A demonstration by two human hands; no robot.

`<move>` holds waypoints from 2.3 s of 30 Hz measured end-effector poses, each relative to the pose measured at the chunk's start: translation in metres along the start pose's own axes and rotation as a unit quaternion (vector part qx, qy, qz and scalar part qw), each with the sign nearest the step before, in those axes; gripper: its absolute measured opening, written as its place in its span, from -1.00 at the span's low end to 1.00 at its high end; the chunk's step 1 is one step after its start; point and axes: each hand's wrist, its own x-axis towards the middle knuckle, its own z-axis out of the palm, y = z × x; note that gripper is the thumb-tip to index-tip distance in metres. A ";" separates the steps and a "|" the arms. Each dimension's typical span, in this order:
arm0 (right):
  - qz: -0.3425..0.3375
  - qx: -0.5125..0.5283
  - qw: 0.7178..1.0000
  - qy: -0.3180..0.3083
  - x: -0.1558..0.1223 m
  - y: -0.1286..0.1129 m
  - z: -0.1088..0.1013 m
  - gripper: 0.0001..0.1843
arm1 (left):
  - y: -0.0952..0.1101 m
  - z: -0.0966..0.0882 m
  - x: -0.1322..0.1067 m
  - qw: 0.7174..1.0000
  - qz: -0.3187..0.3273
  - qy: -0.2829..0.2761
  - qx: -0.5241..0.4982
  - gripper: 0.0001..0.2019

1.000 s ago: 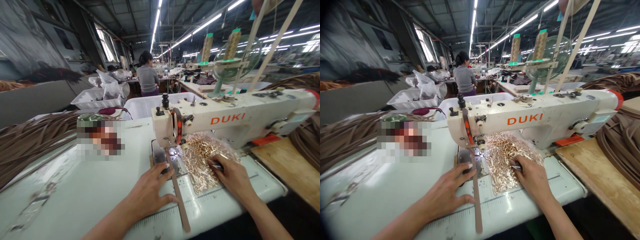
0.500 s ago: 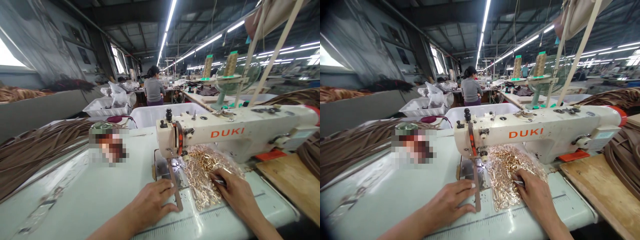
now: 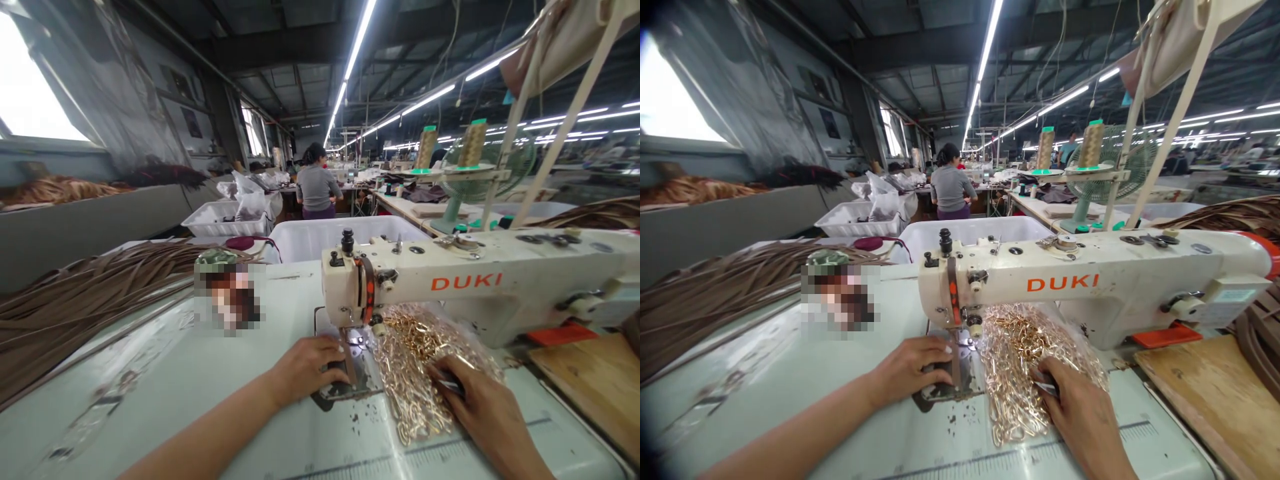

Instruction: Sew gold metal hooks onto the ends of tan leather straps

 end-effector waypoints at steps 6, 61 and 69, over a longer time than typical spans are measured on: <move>0.011 0.007 1.000 0.004 -0.002 0.001 0.004 -0.86 | -0.024 -0.005 0.008 1.000 -0.016 0.007 -0.009 -0.70; 0.053 -0.016 0.998 -0.037 0.004 -0.017 -0.010 -0.91 | 0.015 -0.010 0.001 0.921 -0.062 -0.171 0.344 -0.54; 0.057 -0.008 0.997 -0.052 0.004 -0.017 -0.010 -0.89 | 0.028 -0.022 0.016 0.909 -0.086 -0.211 0.349 -0.59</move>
